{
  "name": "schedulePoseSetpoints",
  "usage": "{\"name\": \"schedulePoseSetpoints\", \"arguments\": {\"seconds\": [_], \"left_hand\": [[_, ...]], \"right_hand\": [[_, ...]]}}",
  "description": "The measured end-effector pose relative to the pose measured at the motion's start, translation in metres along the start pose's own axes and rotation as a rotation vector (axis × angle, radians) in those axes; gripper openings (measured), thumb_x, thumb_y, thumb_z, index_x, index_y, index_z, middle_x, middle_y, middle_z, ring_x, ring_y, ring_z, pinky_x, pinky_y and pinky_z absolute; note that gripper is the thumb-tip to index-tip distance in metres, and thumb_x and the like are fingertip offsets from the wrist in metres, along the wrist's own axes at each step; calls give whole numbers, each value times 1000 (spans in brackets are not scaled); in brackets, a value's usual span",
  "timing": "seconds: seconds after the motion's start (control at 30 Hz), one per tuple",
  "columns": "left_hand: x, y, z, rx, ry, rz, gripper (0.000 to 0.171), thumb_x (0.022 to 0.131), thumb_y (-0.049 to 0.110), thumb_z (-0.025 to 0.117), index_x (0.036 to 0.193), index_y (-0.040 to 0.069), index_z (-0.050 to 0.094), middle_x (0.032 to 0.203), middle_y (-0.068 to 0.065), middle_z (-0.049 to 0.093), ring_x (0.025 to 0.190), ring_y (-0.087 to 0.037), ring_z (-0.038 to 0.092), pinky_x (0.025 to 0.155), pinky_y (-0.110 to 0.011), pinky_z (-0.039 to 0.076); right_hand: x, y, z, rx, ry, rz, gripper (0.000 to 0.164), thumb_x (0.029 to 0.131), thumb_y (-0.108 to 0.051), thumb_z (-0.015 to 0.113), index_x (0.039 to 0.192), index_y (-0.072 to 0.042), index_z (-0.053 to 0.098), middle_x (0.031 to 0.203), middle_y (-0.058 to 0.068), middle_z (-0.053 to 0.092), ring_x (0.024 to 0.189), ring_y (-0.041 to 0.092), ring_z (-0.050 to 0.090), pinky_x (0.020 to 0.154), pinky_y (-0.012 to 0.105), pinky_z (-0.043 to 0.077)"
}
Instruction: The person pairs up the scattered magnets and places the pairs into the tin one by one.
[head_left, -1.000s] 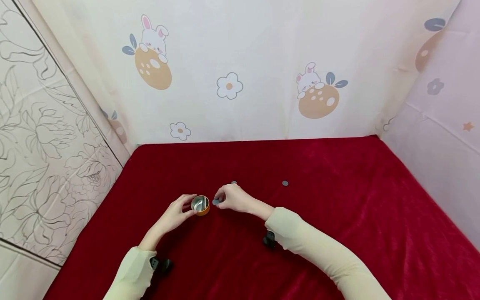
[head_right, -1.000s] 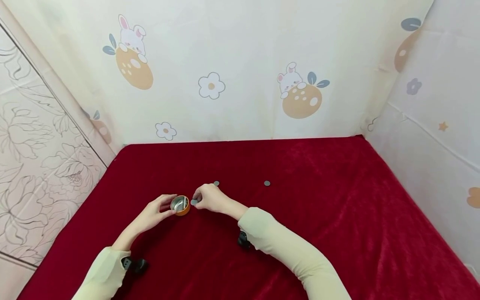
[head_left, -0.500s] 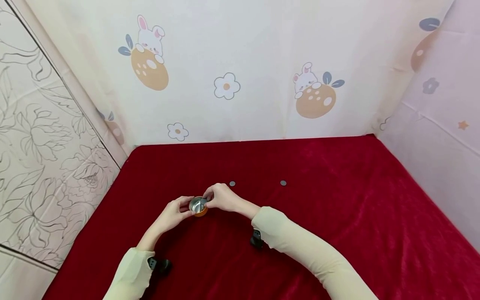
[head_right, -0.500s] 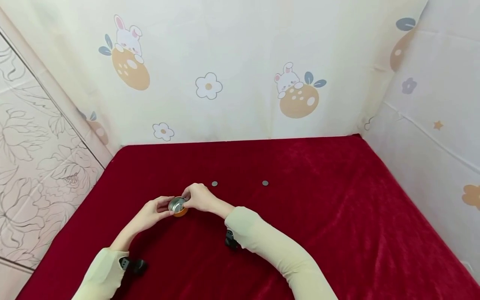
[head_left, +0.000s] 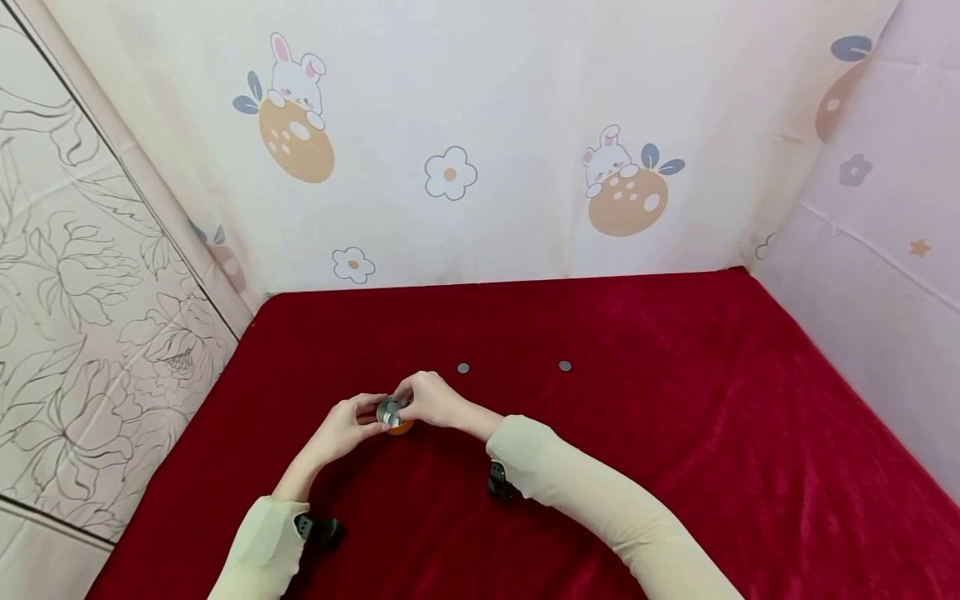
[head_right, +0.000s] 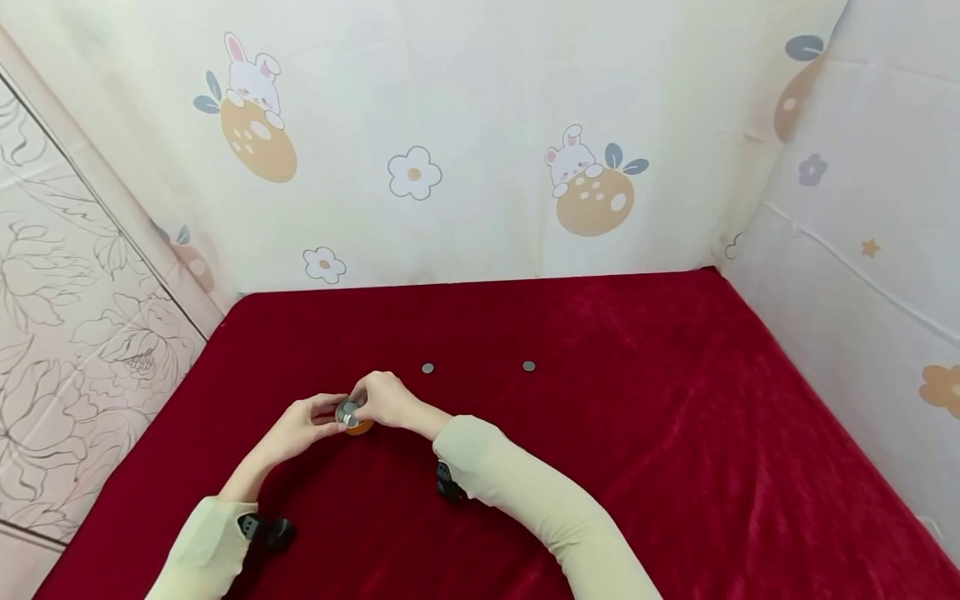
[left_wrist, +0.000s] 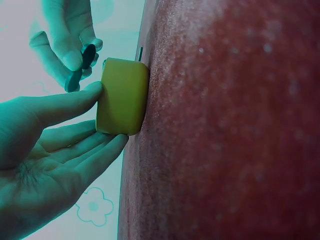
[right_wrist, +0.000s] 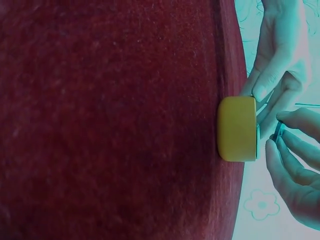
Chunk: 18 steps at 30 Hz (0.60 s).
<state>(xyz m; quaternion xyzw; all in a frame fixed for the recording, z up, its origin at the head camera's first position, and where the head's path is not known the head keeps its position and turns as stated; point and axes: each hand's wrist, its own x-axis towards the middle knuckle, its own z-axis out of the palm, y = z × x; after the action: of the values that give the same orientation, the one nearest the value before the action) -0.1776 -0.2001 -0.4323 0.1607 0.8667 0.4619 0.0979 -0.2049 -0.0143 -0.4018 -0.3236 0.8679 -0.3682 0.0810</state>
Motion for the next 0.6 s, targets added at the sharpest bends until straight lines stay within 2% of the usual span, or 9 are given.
{"name": "schedulePoseSetpoints", "arguments": {"seconds": [0.33, 0.43, 0.6], "left_hand": [[-1, 0, -1, 6, 3, 12, 47, 81, 8, 63, 122, -8, 46, 116, -26, 51, 100, -33, 56, 75, -32, 50], [-1, 0, -1, 4, 7, -15, 47, 81, 9, 64, 122, -5, 47, 117, -23, 52, 101, -32, 56, 76, -31, 49], [2, 0, -2, 26, 9, -16, 45, 80, 8, 64, 121, -5, 49, 116, -23, 52, 98, -32, 57, 75, -32, 50]], "right_hand": [[2, 0, 6, 11, -13, 14, 20, 77, -7, 67, 96, 1, 67, 91, 8, 66, 77, 10, 60, 60, 11, 44], [1, 1, 3, 29, -16, 12, 20, 78, -7, 67, 96, 2, 67, 91, 9, 66, 76, 10, 60, 60, 12, 44], [-7, 5, -8, 38, -17, 19, 19, 78, -7, 66, 95, 0, 67, 87, 7, 66, 73, 10, 59, 60, 14, 44]]}}
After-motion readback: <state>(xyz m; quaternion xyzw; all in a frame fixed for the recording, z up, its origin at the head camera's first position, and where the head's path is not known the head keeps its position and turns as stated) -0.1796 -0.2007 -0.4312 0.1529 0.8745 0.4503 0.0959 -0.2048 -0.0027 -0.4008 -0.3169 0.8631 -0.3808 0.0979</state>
